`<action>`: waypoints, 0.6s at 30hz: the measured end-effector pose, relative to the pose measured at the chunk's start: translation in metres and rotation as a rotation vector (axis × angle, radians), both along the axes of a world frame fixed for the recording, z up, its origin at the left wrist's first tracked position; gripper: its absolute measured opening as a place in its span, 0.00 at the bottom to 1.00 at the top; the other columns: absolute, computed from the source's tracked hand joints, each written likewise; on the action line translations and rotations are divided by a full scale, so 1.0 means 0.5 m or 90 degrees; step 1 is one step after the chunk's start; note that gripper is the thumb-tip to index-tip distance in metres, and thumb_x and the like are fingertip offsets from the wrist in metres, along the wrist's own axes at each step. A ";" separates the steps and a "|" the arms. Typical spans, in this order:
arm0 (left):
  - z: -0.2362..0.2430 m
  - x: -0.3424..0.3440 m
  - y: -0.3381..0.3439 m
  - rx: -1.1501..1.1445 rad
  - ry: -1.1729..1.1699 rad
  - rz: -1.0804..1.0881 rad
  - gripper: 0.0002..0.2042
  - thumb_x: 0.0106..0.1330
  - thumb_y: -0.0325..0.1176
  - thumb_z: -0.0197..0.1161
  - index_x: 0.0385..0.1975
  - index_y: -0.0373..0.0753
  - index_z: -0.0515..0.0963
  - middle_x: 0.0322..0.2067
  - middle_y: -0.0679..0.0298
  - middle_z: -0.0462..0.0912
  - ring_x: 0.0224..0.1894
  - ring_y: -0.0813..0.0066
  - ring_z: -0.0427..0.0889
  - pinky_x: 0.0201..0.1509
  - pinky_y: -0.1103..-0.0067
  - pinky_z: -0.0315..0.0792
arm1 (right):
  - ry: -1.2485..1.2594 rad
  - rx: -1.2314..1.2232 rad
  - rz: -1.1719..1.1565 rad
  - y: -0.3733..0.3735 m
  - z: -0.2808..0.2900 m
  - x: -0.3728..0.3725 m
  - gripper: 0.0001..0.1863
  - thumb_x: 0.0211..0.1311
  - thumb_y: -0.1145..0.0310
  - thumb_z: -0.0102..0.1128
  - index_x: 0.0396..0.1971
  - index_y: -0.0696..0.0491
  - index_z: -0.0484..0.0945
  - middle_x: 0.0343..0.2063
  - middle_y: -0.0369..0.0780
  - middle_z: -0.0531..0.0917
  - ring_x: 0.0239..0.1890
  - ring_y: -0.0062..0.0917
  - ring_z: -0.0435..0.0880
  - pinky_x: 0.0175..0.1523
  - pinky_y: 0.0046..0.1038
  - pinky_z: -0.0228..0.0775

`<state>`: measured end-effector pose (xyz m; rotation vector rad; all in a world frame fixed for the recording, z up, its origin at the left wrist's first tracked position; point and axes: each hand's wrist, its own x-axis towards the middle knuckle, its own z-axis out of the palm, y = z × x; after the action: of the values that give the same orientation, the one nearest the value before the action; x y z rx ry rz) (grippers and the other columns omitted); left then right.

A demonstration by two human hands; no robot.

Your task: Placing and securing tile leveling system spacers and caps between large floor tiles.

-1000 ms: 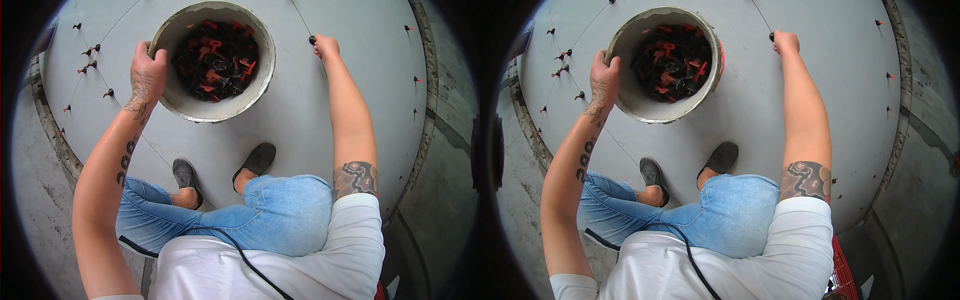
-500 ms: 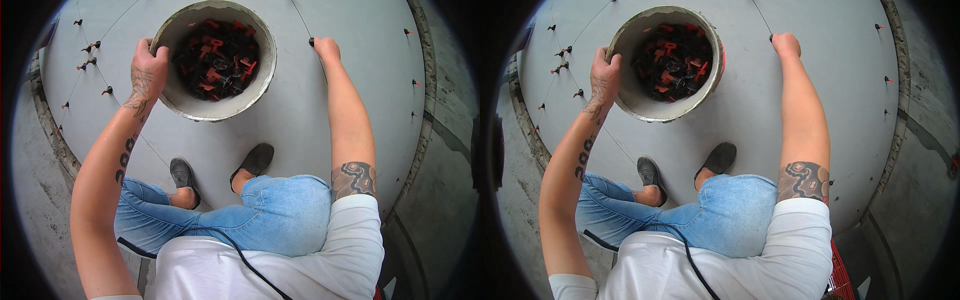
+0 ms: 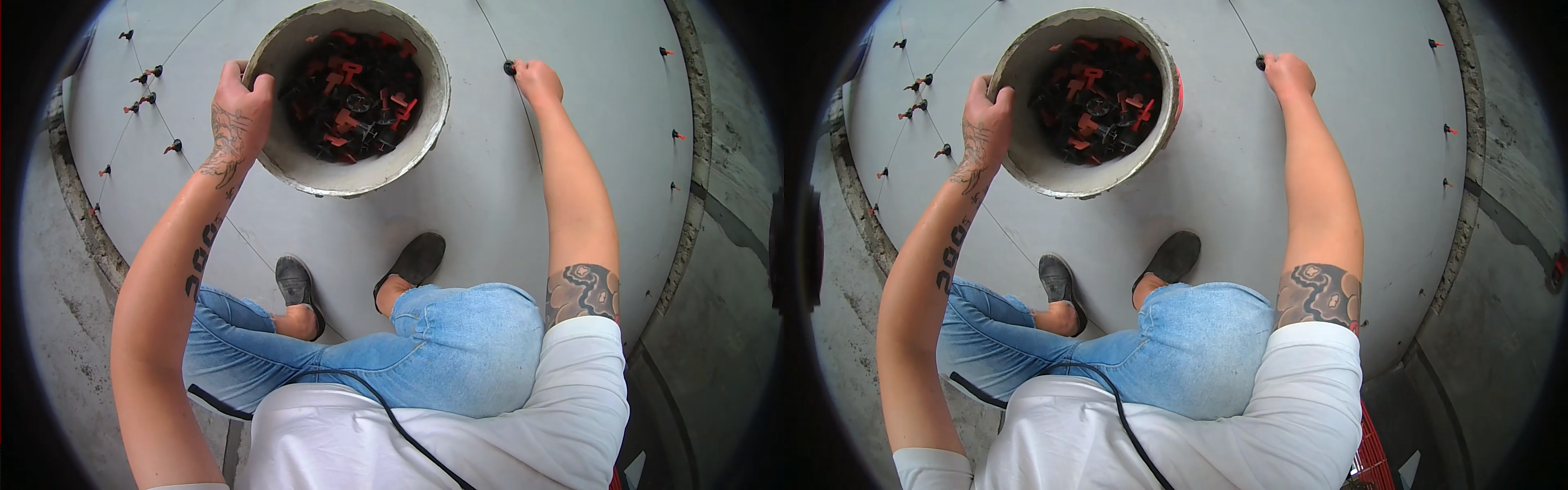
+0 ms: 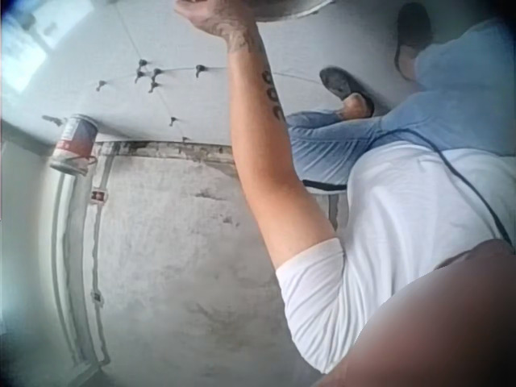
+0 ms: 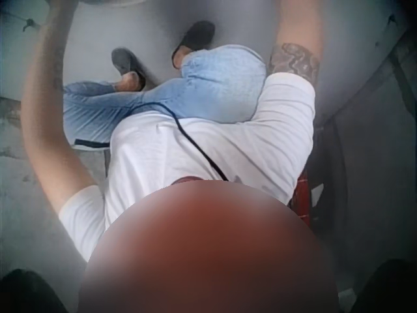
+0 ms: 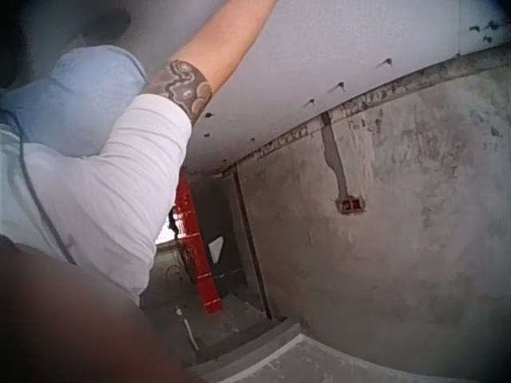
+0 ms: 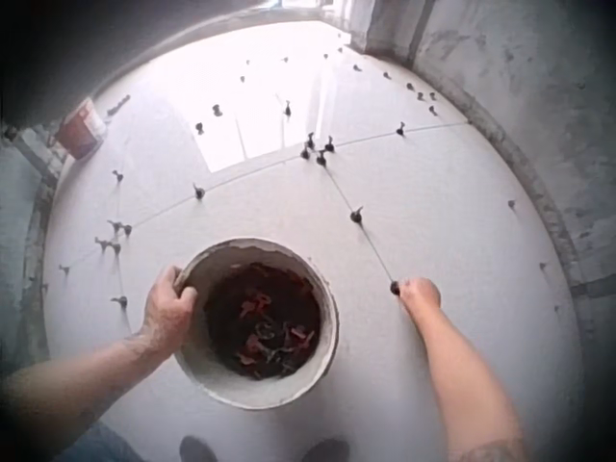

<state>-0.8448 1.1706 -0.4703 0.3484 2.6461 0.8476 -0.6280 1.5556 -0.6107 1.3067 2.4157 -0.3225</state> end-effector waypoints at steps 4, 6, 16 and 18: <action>0.004 -0.002 -0.003 -0.005 0.009 0.000 0.18 0.59 0.38 0.55 0.44 0.32 0.72 0.36 0.50 0.81 0.40 0.57 0.81 0.49 0.69 0.72 | 0.178 -0.018 -0.156 -0.032 -0.030 0.037 0.21 0.60 0.49 0.56 0.37 0.52 0.81 0.33 0.44 0.84 0.39 0.39 0.83 0.44 0.38 0.74; 0.002 -0.003 -0.002 0.003 0.008 -0.006 0.18 0.59 0.38 0.55 0.44 0.32 0.72 0.37 0.50 0.81 0.41 0.57 0.80 0.49 0.69 0.72 | 0.239 -0.027 -0.167 -0.042 -0.073 0.070 0.19 0.58 0.51 0.58 0.40 0.51 0.80 0.34 0.43 0.84 0.39 0.37 0.83 0.45 0.37 0.74; 0.003 -0.002 -0.001 0.001 0.020 -0.007 0.17 0.59 0.37 0.55 0.43 0.32 0.73 0.33 0.52 0.81 0.37 0.60 0.80 0.47 0.71 0.72 | 0.325 -0.067 -0.286 -0.059 -0.087 -0.001 0.24 0.55 0.54 0.65 0.45 0.56 0.75 0.39 0.41 0.84 0.43 0.36 0.83 0.49 0.35 0.74; 0.006 0.000 0.004 0.002 0.017 -0.012 0.16 0.59 0.37 0.55 0.42 0.32 0.73 0.32 0.52 0.81 0.36 0.61 0.80 0.46 0.71 0.72 | 0.265 -0.023 -0.347 -0.066 -0.091 -0.019 0.25 0.55 0.52 0.65 0.44 0.56 0.75 0.40 0.42 0.84 0.44 0.36 0.83 0.49 0.35 0.74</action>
<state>-0.8446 1.1727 -0.4672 0.3881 2.6626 0.8468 -0.6376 1.5227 -0.6562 2.0366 2.2948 -0.8538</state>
